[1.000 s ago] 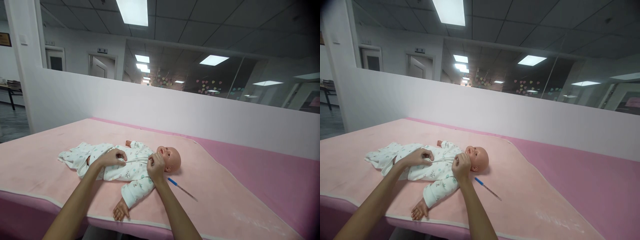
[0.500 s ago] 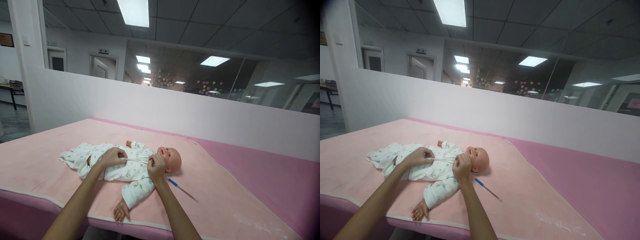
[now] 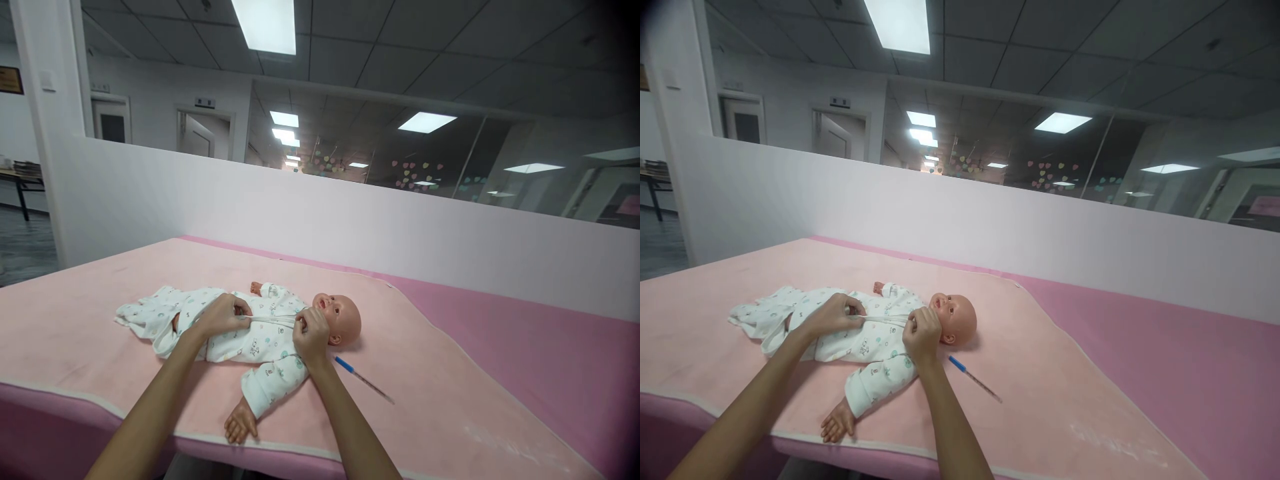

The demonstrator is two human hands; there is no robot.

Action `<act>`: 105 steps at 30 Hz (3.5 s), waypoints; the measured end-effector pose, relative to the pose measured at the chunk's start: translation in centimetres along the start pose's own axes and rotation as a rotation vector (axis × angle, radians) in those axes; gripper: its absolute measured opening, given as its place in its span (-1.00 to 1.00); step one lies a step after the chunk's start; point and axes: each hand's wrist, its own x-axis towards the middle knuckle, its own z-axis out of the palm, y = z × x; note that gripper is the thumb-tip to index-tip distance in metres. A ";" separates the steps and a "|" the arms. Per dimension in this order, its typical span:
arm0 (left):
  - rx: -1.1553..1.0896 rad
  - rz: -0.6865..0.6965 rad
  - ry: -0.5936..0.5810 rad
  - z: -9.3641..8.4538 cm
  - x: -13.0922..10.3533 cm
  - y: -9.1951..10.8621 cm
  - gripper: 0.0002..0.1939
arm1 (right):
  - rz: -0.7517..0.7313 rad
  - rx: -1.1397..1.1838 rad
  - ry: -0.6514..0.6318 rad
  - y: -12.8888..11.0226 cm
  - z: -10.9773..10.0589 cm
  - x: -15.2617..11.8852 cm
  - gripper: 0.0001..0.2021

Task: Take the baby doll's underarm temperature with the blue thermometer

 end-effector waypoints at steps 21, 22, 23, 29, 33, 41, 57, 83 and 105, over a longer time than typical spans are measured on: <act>-0.079 -0.004 0.028 0.2 0.2 -1.1 -0.81 | 0.012 -0.005 -0.015 0.0 -0.1 0.0 -0.82; -0.086 -0.001 0.028 0.2 0.2 -1.1 -0.81 | 0.011 -0.004 -0.014 0.0 -0.1 0.0 -0.82; -0.089 0.003 0.025 0.2 0.2 -1.1 -0.81 | 0.009 -0.003 -0.010 0.0 -0.1 0.0 -0.82; -0.104 0.019 0.007 0.2 0.2 -1.1 -0.81 | -0.009 0.004 0.005 0.0 -0.1 0.1 -0.82; -0.187 0.012 0.012 0.3 0.3 -1.2 -0.84 | -0.013 0.004 0.013 0.0 -0.1 0.1 -0.82; -0.494 -0.029 -0.140 -0.6 0.6 -0.5 -0.77 | -0.060 0.002 -0.007 -0.2 -0.3 0.2 -0.82; -0.263 0.202 -0.032 6.5 5.7 2.8 -0.70 | 0.470 -0.382 -0.433 0.4 -11.5 -1.5 -0.78; -0.947 -0.079 0.233 5.6 5.5 2.1 -0.53 | 0.181 -0.586 -0.726 -3.4 0.1 5.5 -0.78; 0.461 0.042 0.073 8.2 12.3 -0.2 -0.70 | 0.147 -0.560 -0.770 -0.9 2.0 4.1 -0.73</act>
